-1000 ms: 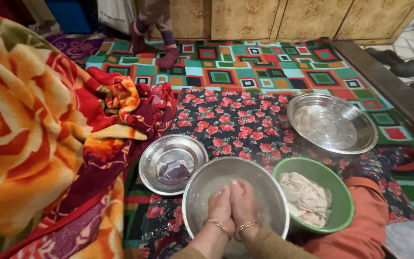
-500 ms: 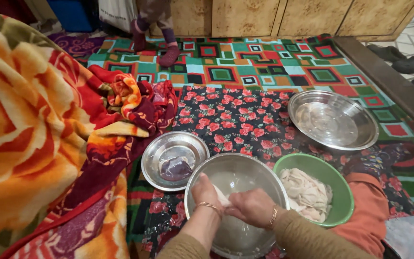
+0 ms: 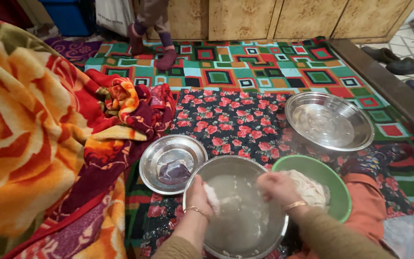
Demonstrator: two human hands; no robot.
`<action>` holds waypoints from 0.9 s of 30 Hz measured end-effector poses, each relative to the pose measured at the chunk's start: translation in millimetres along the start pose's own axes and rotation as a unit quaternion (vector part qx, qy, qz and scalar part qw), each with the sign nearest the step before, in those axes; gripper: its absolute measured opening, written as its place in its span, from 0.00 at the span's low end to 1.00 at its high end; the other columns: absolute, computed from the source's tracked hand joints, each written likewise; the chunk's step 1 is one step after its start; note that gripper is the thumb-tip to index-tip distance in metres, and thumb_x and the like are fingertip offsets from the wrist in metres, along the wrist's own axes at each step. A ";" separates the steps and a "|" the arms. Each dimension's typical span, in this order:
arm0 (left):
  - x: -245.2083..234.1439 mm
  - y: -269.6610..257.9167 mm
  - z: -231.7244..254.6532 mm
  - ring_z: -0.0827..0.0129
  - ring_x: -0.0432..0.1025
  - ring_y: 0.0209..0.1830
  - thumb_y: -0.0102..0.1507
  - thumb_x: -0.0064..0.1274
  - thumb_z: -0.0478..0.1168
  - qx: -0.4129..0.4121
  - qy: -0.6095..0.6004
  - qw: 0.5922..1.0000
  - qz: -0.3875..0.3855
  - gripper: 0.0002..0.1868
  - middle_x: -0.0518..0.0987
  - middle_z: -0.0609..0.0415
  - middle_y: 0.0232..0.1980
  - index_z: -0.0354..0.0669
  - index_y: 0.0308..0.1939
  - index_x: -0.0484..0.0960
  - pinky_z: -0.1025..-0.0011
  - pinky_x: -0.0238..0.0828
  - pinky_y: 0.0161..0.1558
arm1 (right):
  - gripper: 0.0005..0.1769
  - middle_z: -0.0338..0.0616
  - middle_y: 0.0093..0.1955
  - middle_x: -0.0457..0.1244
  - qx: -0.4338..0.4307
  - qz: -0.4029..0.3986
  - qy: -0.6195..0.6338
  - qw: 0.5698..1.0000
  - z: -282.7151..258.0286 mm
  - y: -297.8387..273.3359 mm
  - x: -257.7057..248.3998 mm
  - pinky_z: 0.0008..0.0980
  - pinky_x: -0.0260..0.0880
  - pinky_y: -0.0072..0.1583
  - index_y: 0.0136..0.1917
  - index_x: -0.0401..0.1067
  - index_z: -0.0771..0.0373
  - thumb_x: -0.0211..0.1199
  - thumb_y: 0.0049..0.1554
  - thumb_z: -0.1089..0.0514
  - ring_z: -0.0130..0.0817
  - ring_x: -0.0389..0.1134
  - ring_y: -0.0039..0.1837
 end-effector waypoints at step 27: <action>30.7 -96.4 -15.2 0.58 0.70 0.32 0.62 0.35 0.71 0.148 0.489 0.832 -0.216 0.37 0.77 0.49 0.25 0.45 0.17 0.76 0.55 0.64 0.45 | 0.04 0.48 0.34 0.64 0.066 -0.032 0.333 0.940 60.2 11.8 51.6 0.29 0.59 0.37 0.48 0.71 0.67 0.61 0.57 0.70 0.33 0.62 0.35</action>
Point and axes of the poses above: each hand's wrist, its own y-axis towards the middle knuckle, its own x-axis out of the palm, z = x × y, the point moved 5 cm from there along y, towards the middle knuckle
